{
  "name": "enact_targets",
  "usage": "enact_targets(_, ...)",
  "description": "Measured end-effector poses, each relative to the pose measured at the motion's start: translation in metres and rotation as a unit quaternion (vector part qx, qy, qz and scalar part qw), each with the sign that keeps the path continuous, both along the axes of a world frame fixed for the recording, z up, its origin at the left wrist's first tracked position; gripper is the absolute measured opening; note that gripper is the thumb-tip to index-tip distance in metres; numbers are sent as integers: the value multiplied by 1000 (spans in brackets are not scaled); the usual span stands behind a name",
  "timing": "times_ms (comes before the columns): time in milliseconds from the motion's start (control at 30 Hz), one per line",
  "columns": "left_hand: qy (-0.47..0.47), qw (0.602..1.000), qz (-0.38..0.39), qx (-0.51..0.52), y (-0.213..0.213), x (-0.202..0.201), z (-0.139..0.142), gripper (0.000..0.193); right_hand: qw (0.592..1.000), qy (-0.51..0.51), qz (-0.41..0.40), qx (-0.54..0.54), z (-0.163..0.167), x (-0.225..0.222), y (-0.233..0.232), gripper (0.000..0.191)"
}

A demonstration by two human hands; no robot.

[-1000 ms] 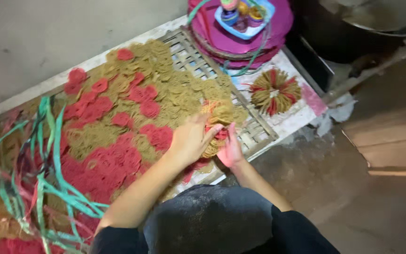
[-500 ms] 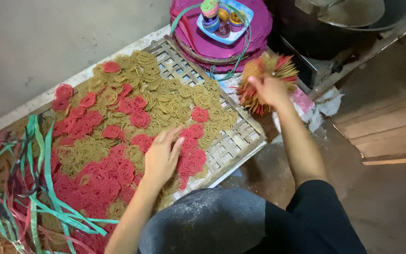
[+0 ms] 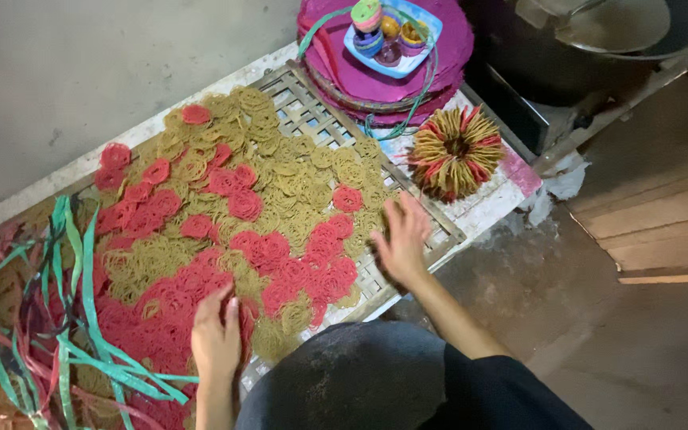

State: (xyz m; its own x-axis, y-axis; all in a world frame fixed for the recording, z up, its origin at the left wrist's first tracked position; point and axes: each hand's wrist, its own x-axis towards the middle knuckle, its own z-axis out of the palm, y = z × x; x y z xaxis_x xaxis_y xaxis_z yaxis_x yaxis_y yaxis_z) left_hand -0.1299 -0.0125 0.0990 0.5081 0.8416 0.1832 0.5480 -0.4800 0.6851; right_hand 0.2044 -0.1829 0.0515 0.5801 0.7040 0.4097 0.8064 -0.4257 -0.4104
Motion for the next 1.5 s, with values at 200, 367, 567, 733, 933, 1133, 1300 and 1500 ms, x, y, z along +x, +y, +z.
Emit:
enact_targets(200,-7,994,70,85,13,-34,13,27,985,28,42,167,30,35,28,60)
enact_targets(367,-31,991,108,78,5,-52,25,25,981,-33,-192,-26,107,198,17,90)
enact_targets(567,-33,991,105,78,-9,-43,25,25,953,73,-148,-254,123,240,21,54)
enact_targets(733,-32,992,111,49,-16,-37,26,27,986,-1,-56,-160,124,234,26,90)
enact_targets(933,-16,995,84,47,-13,-22,30,28,939,-168,67,-294,131,228,40,108)
enact_targets(1133,-6,996,67,51,-12,-12,31,27,916,-145,49,-370,128,243,53,67)
enact_targets(1300,-12,996,70,57,-11,-22,28,27,950,-153,105,-251,132,252,56,101)
enact_targets(1500,-19,992,109,55,-10,-39,21,27,984,-38,-16,-174,107,204,19,99)
